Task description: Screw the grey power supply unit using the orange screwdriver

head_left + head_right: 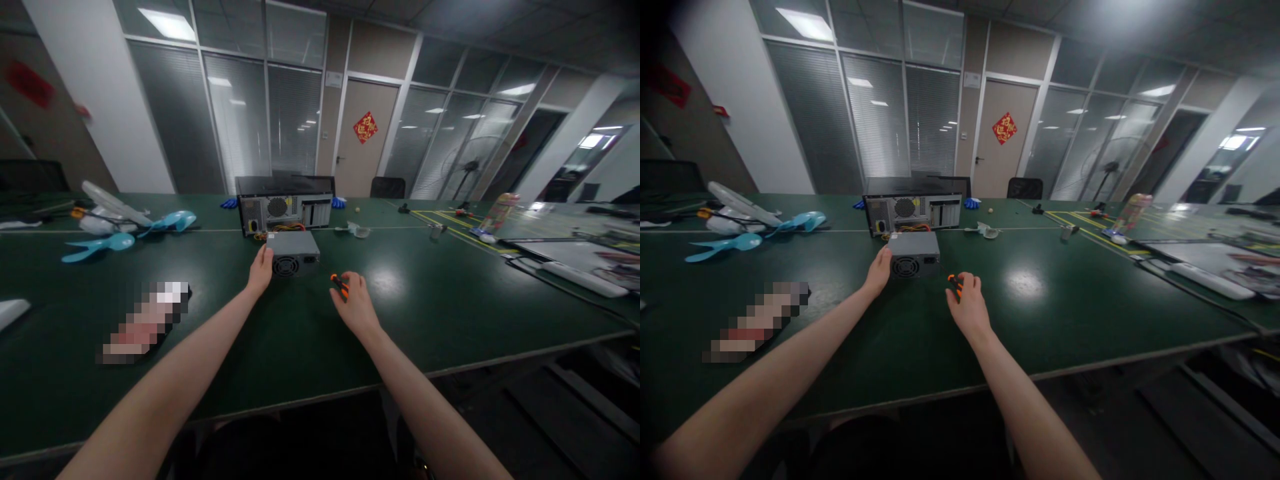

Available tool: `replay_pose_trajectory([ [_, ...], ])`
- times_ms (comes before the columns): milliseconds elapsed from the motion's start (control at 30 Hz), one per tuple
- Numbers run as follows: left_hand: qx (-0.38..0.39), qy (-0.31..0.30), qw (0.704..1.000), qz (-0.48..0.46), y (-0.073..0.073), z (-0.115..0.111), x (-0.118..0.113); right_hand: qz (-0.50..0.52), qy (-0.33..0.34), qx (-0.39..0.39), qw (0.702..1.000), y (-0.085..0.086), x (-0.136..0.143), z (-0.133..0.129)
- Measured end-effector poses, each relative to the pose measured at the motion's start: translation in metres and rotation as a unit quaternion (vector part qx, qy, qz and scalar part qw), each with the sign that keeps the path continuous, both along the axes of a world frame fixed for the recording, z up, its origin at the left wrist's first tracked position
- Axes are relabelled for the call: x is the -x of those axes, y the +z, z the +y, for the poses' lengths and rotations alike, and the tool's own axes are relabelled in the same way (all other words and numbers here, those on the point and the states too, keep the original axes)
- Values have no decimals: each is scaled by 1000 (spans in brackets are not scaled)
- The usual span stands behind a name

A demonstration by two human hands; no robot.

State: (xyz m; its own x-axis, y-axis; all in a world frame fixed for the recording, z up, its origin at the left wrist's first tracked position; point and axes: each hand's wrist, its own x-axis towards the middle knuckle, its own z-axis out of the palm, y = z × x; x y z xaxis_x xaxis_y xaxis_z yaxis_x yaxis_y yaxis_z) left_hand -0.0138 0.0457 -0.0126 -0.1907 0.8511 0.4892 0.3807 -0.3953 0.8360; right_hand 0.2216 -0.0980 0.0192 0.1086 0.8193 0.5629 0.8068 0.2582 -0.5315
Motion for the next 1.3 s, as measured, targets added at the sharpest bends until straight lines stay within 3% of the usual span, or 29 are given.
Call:
replay_pose_trajectory([
  [133, 6, 0, 1000, 0, 1, -1, 0, -6, 2, -12, 1000, -1, 0, 0],
  [333, 9, -5, 1000, -6, 1, -1, 0, 2, -24, 82, 996, -1, -3, 4],
  [500, 10, 0, 1000, -8, 0, 1, 0, 18, 22, -25, 999, -2, 0, 3],
  [667, 3, 1, 1000, -2, -2, 2, 0, -4, 15, -49, 999, -1, 3, 2],
  [833, 3, -4, 1000, -5, -2, 2, 1, -40, -68, 56, 995, -1, 0, 7],
  [933, 7, -4, 1000, -5, -1, 1, 1, -46, -79, 89, 992, -2, -2, 10],
  [1133, 7, -3, 1000, 0, 1, -2, 0, -35, -54, -11, 998, 2, 3, 5],
  [1300, 4, 0, 1000, -11, 4, -4, -2, 8, 38, -92, 995, 9, 11, 0],
])
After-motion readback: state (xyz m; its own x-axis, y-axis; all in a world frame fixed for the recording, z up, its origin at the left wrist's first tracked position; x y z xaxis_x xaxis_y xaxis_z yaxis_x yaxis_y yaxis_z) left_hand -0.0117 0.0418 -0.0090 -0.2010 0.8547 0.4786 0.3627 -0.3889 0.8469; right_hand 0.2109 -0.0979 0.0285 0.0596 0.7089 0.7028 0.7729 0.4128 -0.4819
